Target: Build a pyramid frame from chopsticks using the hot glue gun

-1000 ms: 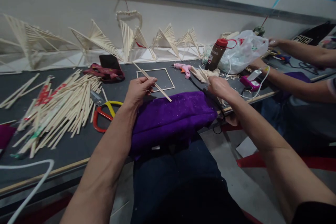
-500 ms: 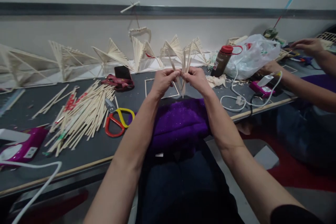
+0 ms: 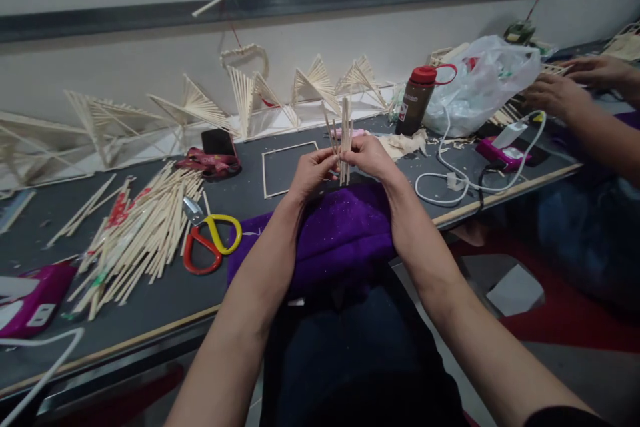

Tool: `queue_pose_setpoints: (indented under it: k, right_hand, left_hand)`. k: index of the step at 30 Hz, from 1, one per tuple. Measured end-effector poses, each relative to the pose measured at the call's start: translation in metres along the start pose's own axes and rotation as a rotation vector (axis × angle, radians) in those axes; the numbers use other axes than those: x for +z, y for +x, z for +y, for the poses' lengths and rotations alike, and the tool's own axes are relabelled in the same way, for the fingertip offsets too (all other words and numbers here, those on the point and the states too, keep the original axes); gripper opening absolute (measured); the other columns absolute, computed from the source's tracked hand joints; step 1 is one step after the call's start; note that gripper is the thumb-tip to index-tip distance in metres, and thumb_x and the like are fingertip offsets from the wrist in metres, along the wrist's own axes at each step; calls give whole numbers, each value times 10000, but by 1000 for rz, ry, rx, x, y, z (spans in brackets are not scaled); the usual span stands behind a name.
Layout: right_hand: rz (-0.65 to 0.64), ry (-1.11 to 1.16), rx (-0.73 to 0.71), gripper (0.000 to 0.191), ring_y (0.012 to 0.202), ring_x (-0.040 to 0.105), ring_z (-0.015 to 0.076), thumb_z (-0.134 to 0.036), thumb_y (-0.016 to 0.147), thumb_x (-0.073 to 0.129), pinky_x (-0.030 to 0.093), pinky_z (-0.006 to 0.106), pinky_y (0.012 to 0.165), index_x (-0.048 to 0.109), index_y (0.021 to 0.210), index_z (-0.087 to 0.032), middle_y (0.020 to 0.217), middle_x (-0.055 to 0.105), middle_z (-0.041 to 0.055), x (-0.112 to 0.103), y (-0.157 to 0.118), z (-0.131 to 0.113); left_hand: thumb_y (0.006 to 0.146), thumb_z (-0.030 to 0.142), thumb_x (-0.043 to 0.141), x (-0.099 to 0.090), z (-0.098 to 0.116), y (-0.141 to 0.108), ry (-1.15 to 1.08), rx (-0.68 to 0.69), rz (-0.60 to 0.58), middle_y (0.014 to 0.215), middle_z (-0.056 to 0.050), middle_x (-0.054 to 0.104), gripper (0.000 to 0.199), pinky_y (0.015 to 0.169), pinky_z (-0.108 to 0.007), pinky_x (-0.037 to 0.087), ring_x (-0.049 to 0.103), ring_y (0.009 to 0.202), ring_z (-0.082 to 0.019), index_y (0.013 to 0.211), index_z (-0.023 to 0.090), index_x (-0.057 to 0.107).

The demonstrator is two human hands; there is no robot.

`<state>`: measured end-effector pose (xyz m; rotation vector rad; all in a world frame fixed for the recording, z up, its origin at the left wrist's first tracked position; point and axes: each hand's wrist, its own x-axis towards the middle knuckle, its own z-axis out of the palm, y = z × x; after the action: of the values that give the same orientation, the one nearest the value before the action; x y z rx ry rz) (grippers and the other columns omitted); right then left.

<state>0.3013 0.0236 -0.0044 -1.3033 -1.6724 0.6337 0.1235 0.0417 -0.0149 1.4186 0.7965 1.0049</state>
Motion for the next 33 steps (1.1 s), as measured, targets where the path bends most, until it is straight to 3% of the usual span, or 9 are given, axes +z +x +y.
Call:
queue_pose_setpoints:
  k: [4,10,15,17,20,23,26,30,33]
  right_hand:
    - [-41,96,4,223,559,414,93,-353,760,650,277,241,549,635,644,-163,557,482,-51,1,1,3]
    - [-85,249,80,250,478,462,90,-396,705,716,355,235,479,683,652,-153,523,564,-32,-2,0,-2]
    - [-102,347,61,240,524,520,102,-387,680,753,409,234,494,725,683,-149,564,618,-4,-3,-3,-6]
    - [-119,364,57,249,514,509,97,-395,677,760,404,232,497,717,670,-150,552,610,-9,-2,-4,-6]
    - [-158,375,71,253,483,473,87,-395,675,757,371,229,486,710,665,-147,514,567,-29,0,-5,-7]
    - [-164,378,69,249,476,451,89,-396,680,745,348,234,481,714,685,-149,504,541,-41,2,-4,-6]
    - [-109,325,14,296,517,465,101,-444,711,747,362,253,509,727,704,-149,578,604,-13,1,-2,-3]
    - [-24,220,-49,260,625,518,123,-411,738,764,383,264,568,754,730,-151,807,737,46,-2,1,4]
    - [-43,214,-10,244,593,506,118,-383,750,754,383,265,553,718,660,-159,764,729,45,-3,2,7]
  left_hand:
    - [650,491,901,-4,-4,0,-9,-22,-2,753,-24,708,544,538,-208,509,619,641,-110,1026,104,830]
    - [628,627,926,-5,-1,-1,0,-30,-78,729,-34,697,628,589,-228,525,616,670,-121,960,103,825]
    - [615,526,953,-6,3,-2,-80,-33,-108,745,-24,700,540,656,-239,552,626,679,-111,922,107,810]
    - [610,456,960,-6,3,-3,-106,-40,-119,793,-29,727,538,646,-239,552,638,661,-106,988,106,806]
    - [576,399,982,-6,4,-4,-114,-55,-116,834,-34,754,713,597,-250,547,653,619,-116,1187,103,764]
    - [575,394,982,-4,4,-4,-88,-52,-78,704,16,695,851,547,-260,524,626,561,-127,1316,84,704]
    - [609,384,948,-4,2,-3,-45,-28,-54,691,29,673,766,536,-250,480,603,578,-126,1285,95,733]
    - [619,301,918,-7,-7,2,101,61,-60,968,-50,786,574,764,-276,515,663,833,-162,1158,131,814]
    - [593,300,928,-7,-11,5,83,116,-84,1086,-80,803,605,991,-326,484,688,1029,-222,1162,133,812]
